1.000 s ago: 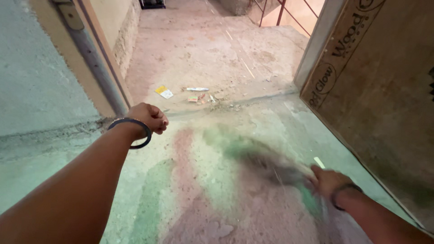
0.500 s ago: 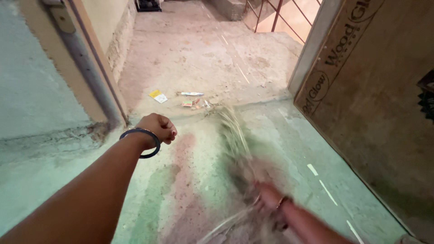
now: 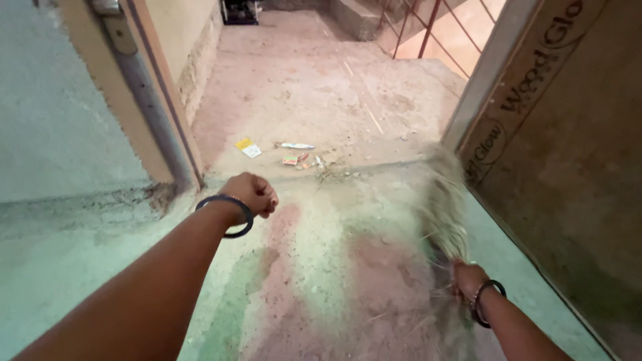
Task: The person uses a handheld broom to sweep debris and colored powder on a concrete floor, then uses their hands to gather the broom fibers together.
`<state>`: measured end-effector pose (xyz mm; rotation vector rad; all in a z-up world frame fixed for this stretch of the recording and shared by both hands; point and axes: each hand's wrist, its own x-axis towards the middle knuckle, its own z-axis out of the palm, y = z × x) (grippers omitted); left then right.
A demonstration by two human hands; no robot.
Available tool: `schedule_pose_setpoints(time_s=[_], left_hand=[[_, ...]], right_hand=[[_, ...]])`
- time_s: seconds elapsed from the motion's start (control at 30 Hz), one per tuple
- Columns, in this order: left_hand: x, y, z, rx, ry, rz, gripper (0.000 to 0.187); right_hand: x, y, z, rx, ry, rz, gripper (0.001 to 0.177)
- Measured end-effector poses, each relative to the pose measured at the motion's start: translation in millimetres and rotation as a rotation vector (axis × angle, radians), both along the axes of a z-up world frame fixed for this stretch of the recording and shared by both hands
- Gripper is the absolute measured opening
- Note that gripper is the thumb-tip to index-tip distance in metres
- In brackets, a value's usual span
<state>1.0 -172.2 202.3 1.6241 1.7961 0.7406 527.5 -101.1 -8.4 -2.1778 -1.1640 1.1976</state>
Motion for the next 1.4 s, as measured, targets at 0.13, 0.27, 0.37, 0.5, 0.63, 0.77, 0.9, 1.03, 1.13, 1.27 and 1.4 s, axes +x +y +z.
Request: schedule_pose_setpoints(time_s=[0.13,0.27,0.37,0.5,0.63,0.77,0.9,1.03,1.13,1.27,1.4], left_hand=[[0,1,-14,0.006,-0.087,-0.035,0.011],[1,-1,-16,-0.043,-0.011,0.028,0.012],[-10,-3,-16,-0.03,-0.051,-0.058,0.01],[-14,-4,-21,-0.042,-0.052,0.041,0.012],[-18,-3,-21,-0.03,-0.075,0.042,0.013],[-18,-4,-23,-0.008,-0.109,0.03,0.012],[-19,-3,-24,-0.013,-0.103,0.009,0.011],[-28,-8,-15,0.016,-0.089,0.009,0.01],[-28,-15,-10,-0.011,-0.057,0.03,0.01],[-23,-14,-6,-0.041,0.007,0.042,0.011],[-15,-9,-7,-0.029,-0.043,0.053,0.011]], right_hand=[[9,32,-18,0.076,0.004,0.275,0.062],[27,48,17,0.036,0.093,0.089,0.058],[20,47,13,-0.004,0.081,0.223,0.062],[35,49,22,-0.032,0.29,0.142,0.056],[28,51,-21,0.085,-0.046,0.144,0.062],[67,72,0,0.052,0.232,0.013,0.062],[59,74,19,0.015,-0.248,0.262,0.066],[61,66,58,0.01,0.019,0.131,0.071],[48,71,68,-0.084,-0.056,0.12,0.065],[41,45,67,-0.046,-0.005,0.138,0.055],[24,27,44,0.058,0.145,0.05,0.053]])
